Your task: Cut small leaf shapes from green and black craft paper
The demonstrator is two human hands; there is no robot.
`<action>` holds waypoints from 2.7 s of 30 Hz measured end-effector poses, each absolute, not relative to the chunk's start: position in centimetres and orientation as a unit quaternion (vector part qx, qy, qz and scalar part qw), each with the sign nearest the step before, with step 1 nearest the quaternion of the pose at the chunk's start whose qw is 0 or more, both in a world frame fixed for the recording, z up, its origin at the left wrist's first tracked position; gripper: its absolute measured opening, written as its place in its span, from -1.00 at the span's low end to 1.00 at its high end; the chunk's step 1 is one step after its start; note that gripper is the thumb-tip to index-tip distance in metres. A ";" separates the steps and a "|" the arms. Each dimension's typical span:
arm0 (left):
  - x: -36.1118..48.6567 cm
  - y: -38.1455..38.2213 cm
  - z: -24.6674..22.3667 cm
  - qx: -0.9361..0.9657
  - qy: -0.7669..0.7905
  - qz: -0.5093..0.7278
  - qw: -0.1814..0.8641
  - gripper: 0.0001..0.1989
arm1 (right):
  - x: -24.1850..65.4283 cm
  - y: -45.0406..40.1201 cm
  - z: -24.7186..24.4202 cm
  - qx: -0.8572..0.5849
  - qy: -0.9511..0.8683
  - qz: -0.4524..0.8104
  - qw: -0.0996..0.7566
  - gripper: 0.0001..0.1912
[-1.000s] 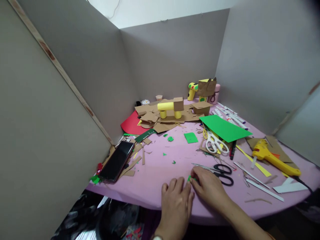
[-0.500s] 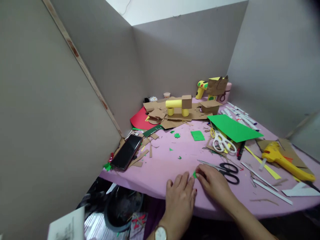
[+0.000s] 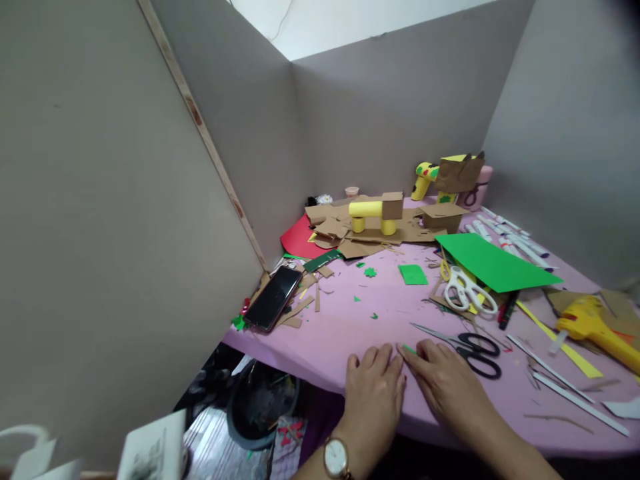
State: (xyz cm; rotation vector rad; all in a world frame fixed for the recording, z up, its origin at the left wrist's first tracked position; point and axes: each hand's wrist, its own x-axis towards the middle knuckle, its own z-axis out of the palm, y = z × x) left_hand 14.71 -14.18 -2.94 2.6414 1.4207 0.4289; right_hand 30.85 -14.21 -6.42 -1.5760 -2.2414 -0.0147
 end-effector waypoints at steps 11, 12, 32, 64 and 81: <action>14.5 -13.8 -3.0 0.877 0.460 0.137 0.032 -0.68 | 31.9 -15.3 -5.5 -0.588 -0.788 -0.065 0.172 -0.66; 14.4 -13.8 -3.1 0.877 0.459 0.139 0.030 -0.69 | 31.9 -15.3 -5.4 -0.592 -0.785 -0.068 0.171 -0.67; 13.3 -13.4 -2.4 0.864 0.473 0.151 0.081 -0.68 | 32.1 -15.3 -4.8 -0.603 -0.778 -0.083 0.153 -0.66; 14.4 -12.2 -2.7 0.886 0.450 0.106 0.037 -0.66 | 31.2 -15.5 -5.4 -0.623 -0.755 -0.042 0.201 -0.66; 14.9 -11.7 -3.1 0.879 0.456 0.127 0.067 -0.65 | 31.2 -15.6 -6.0 -0.622 -0.747 -0.022 0.234 -0.66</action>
